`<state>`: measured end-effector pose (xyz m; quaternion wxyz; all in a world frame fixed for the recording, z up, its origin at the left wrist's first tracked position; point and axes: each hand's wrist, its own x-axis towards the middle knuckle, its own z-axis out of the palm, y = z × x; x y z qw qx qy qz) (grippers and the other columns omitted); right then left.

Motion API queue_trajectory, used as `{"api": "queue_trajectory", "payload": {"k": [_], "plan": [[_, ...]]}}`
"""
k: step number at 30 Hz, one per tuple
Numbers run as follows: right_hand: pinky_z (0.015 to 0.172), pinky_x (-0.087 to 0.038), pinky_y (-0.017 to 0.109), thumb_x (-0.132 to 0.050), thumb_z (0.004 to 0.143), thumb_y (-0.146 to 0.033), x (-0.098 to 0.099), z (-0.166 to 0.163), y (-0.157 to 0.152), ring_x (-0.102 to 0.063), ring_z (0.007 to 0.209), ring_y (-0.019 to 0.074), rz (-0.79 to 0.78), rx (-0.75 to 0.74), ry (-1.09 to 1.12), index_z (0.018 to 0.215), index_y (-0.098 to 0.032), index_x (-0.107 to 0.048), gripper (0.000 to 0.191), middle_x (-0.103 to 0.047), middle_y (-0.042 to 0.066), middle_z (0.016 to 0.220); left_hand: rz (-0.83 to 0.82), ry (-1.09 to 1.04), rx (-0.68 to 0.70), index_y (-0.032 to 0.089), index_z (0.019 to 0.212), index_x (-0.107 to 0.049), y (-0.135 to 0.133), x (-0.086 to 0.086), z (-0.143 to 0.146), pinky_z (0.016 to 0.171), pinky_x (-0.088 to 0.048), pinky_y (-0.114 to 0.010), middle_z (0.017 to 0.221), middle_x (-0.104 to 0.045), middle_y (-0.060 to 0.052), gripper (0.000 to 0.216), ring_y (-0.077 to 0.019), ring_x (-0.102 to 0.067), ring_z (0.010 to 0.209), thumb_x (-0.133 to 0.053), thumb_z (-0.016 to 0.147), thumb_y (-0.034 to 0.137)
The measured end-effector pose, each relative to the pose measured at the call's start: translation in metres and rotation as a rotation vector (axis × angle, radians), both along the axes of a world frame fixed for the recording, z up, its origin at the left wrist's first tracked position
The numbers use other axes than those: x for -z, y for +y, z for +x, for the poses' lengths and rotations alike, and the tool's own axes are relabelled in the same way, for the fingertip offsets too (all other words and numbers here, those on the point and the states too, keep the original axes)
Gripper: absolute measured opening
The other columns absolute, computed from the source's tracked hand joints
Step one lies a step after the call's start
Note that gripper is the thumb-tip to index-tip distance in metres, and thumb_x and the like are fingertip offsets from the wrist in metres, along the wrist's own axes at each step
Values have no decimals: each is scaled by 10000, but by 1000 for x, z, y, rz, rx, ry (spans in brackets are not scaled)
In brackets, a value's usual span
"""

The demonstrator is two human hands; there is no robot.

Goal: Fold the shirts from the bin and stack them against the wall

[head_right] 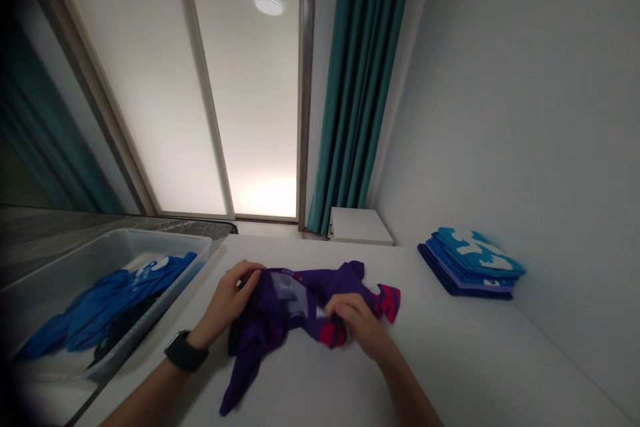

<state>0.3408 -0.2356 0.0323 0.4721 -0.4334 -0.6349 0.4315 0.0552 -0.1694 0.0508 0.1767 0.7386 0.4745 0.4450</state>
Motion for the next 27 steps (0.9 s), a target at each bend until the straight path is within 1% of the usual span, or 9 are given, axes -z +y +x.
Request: {"api": "queue_trajectory", "payload": {"k": [2, 4, 6, 8, 11, 16, 22, 25, 27], "plan": [[649, -515, 309, -422, 919, -525, -6, -15, -6, -659, 648, 182, -124, -261, -12, 790, -173, -656, 442, -690, 60, 737, -50, -52, 25, 214, 916, -689, 0, 1, 0, 759, -437, -339, 860, -680, -44, 257, -210, -596, 776, -480, 888, 361], [542, -477, 265, -412, 939, -471, -10, -29, -5, -608, 519, 144, -120, -229, -62, 898, -177, -631, 368, -662, 19, 672, -106, -133, 86, 210, 924, -685, 0, 2, 0, 771, -448, -322, 906, -699, -42, 256, -209, -616, 822, -483, 891, 363], [542, -458, 248, -420, 950, -383, -14, -41, 0, -582, 526, 129, 29, -83, -190, 954, -194, -617, 273, -634, -6, 672, -161, -211, 154, 200, 927, -680, -1, 2, 2, 766, -457, -305, 906, -700, -40, 257, -205, -619, 839, -491, 893, 370], [664, -486, 275, -401, 959, -280, -21, -48, 9, -614, 684, 148, 239, -13, -355, 991, -210, -626, 238, -646, 15, 781, -214, -284, 205, 190, 923, -676, -3, 0, 4, 755, -459, -296, 891, -695, -39, 253, -197, -616, 826, -513, 884, 379], [854, -472, 330, -365, 956, -175, -38, -58, 22, -597, 944, 184, 497, -68, -568, 1139, -242, -601, 306, -636, 53, 999, -285, -387, 263, 178, 891, -672, -8, -6, 7, 760, -458, -294, 859, -685, -34, 237, -192, -607, 818, -561, 854, 384], [808, -474, 310, -441, 938, -165, -72, -80, 38, -574, 875, 177, 614, -215, -876, 1338, -296, -470, 422, -576, 34, 1004, -420, -594, 343, 170, 800, -624, -12, -7, 10, 705, -437, -257, 755, -635, 8, 220, -150, -567, 729, -660, 794, 387], [800, -441, 280, -497, 918, -158, -77, -92, 48, -570, 894, 167, 604, -280, -923, 1095, -232, -571, 206, -579, 30, 982, -564, -790, 441, 159, 797, -610, -12, 1, 12, 683, -414, -234, 746, -622, 9, 234, -125, -552, 695, -709, 758, 367], [750, -422, 277, -501, 916, -168, -69, -86, 54, -574, 829, 169, 543, -216, -908, 985, -210, -563, 102, -607, 32, 924, -538, -842, 421, 165, 893, -621, -11, 1, 14, 753, -432, -257, 823, -656, -18, 219, -147, -588, 782, -669, 785, 350], [695, -402, 273, -500, 919, -205, -64, -79, 59, -571, 766, 172, 481, -126, -860, 967, -211, -547, 67, -613, 20, 852, -463, -812, 358, 168, 897, -616, -10, 1, 15, 693, -430, -242, 763, -641, -3, 200, -133, -576, 719, -638, 802, 342]]}}
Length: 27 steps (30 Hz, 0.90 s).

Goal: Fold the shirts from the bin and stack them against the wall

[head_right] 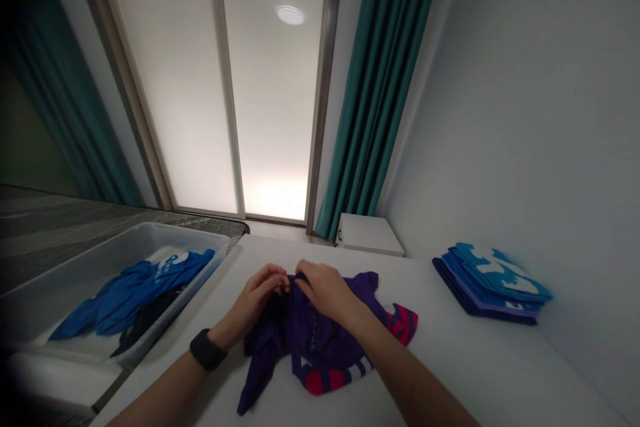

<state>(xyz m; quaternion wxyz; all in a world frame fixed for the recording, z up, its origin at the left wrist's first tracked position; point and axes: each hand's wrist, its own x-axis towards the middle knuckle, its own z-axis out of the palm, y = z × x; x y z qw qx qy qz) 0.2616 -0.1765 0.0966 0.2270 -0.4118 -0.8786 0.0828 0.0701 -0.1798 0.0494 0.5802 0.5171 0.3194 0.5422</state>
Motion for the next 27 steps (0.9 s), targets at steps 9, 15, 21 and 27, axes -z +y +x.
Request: {"api": "queue_trajectory", "payload": {"k": [9, 15, 21, 27], "plan": [[570, -346, 255, -469, 885, -340, -2, 25, 16, -504, 581, 164, 35, 296, 425, 869, -227, -518, 124, -499, -43, 620, -113, 331, 347, 178, 1056, -495, -20, -2, 8, 338, -163, -166, 434, -539, 78, 387, -58, -322, 276, -523, 865, 513], [642, -409, 275, -455, 908, -316, -16, 27, 17, -565, 676, 176, 116, 272, 426, 916, -223, -565, 145, -605, 3, 745, -309, 302, 641, 176, 1066, -465, -44, 2, 29, 327, -302, -165, 620, -680, -4, 481, -76, -475, 312, -623, 791, 538], [754, -451, 306, -437, 934, -300, -36, 59, 18, -607, 810, 196, 291, 235, 381, 886, -214, -605, 195, -659, 52, 869, -172, 411, 299, 174, 710, -508, -36, -18, 27, 457, -431, -227, 484, -595, 7, 360, -135, -568, 419, -640, 760, 505], [650, -427, 279, -437, 945, -399, -71, 88, 0, -567, 670, 172, 382, 307, 325, 777, -219, -561, 277, -610, 24, 718, 442, 711, -432, 206, 590, -427, 9, -87, -7, 539, -369, -233, 531, -485, 46, 161, -136, -502, 550, -531, 709, 236]]}}
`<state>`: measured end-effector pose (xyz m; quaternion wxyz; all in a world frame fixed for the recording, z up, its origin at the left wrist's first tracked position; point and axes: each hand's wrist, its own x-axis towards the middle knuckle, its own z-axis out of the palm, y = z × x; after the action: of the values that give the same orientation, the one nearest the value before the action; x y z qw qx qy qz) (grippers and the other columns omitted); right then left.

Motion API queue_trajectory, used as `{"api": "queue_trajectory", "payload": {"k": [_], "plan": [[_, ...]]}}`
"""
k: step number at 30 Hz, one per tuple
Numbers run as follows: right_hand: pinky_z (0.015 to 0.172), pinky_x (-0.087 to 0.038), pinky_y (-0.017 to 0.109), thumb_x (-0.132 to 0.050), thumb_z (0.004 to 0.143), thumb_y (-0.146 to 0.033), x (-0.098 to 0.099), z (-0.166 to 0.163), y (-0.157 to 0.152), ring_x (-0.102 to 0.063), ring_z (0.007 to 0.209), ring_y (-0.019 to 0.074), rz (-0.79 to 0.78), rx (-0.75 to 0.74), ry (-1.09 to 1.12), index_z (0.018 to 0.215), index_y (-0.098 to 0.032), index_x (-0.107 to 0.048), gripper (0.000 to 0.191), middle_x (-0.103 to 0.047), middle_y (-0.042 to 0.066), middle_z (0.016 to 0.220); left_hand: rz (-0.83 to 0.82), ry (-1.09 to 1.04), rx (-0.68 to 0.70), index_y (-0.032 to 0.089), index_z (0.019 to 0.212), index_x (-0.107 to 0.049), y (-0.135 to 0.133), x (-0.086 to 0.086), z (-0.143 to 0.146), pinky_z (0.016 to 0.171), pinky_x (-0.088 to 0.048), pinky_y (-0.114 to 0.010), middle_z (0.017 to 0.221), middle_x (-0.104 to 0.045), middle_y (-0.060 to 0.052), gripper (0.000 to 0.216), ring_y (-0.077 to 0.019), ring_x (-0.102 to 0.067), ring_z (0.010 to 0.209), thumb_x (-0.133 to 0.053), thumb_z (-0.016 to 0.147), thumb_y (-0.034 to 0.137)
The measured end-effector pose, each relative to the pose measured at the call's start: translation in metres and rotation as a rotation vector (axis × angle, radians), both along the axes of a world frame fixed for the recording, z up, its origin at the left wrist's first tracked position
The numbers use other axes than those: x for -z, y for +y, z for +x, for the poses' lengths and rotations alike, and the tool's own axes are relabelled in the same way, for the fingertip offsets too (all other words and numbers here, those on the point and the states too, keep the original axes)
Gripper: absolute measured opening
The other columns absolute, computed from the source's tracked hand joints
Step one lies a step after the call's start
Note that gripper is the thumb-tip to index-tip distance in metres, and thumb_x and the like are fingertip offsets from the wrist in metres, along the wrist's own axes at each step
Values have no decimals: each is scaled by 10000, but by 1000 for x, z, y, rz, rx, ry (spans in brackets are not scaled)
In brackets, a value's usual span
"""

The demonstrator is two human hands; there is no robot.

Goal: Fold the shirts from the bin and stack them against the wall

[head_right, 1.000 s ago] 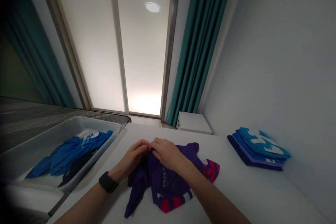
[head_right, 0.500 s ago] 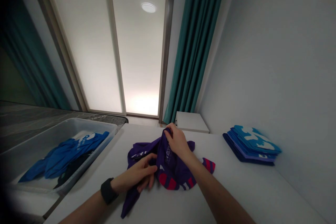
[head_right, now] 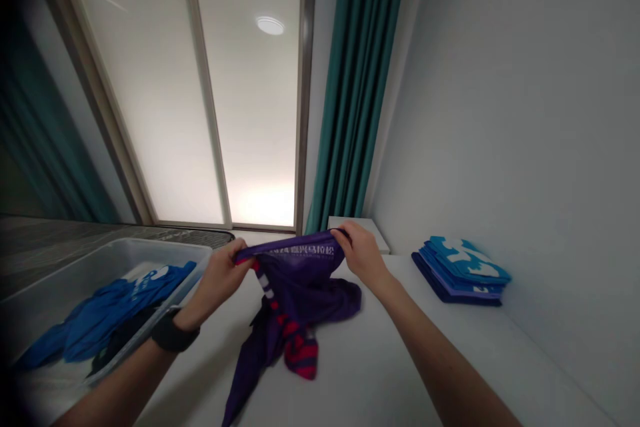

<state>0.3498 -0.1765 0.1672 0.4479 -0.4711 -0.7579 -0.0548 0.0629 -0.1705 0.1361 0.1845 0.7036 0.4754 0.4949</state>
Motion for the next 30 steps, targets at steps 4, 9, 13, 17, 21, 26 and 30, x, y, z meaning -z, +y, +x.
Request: {"api": "queue_trajectory", "payload": {"k": [4, 9, 13, 17, 21, 26, 30], "plan": [[620, -416, 278, -415, 935, -455, -21, -2, -9, -578, 704, 179, 11, 63, -41, 737, -231, -492, 309, -592, 31, 752, 151, 97, -46, 213, 770, -467, 29, -36, -7, 513, -335, -228, 606, -468, 58, 47, -127, -462, 523, -486, 744, 180], [381, -343, 225, -353, 903, -579, -11, -12, -9, -602, 478, 161, -450, -56, 313, 794, -238, -421, 365, -496, -44, 576, -68, 326, 4, 180, 968, -530, 53, -33, -2, 584, -401, -256, 696, -574, 2, 177, -174, -589, 634, -480, 799, 178], [279, -302, 187, -415, 833, -679, 12, -11, -21, -603, 390, 172, -856, -266, 566, 906, -237, -388, 449, -504, -84, 516, -398, 311, 165, 174, 784, -547, 58, -10, -10, 466, -400, -247, 454, -514, 22, 334, -159, -543, 395, -389, 905, 442], [301, -368, 172, -623, 784, -466, 26, 3, -34, -545, 340, 132, -1215, -338, 328, 1049, -211, -461, 402, -546, -90, 459, -897, -41, 418, 165, 826, -572, 54, 12, -14, 481, -476, -286, 488, -620, -38, 460, -200, -614, 446, -441, 840, 605], [316, -414, 184, -622, 760, -280, 57, 13, -33, -510, 303, 124, -1547, -318, 27, 836, -171, -599, 135, -531, -56, 396, -1132, 19, 544, 160, 605, -591, 44, 35, -5, 556, -538, -379, 539, -668, -133, 411, -258, -661, 532, -480, 813, 497], [334, -487, 274, -558, 743, -172, 99, 19, -9, -586, 335, 200, -1724, -136, 117, 752, -135, -618, 70, -614, 35, 464, -1080, 313, 630, 195, 555, -611, 40, 63, 14, 573, -554, -445, 565, -693, -114, 237, -306, -681, 605, -560, 742, 331], [472, -566, 367, -571, 776, -230, 103, 21, 27, -677, 497, 258, -1506, -41, 413, 829, -85, -646, 172, -687, 147, 611, -768, 318, 401, 165, 623, -634, 75, 61, 36, 640, -551, -398, 642, -716, -132, 260, -296, -699, 685, -540, 807, 324]]}}
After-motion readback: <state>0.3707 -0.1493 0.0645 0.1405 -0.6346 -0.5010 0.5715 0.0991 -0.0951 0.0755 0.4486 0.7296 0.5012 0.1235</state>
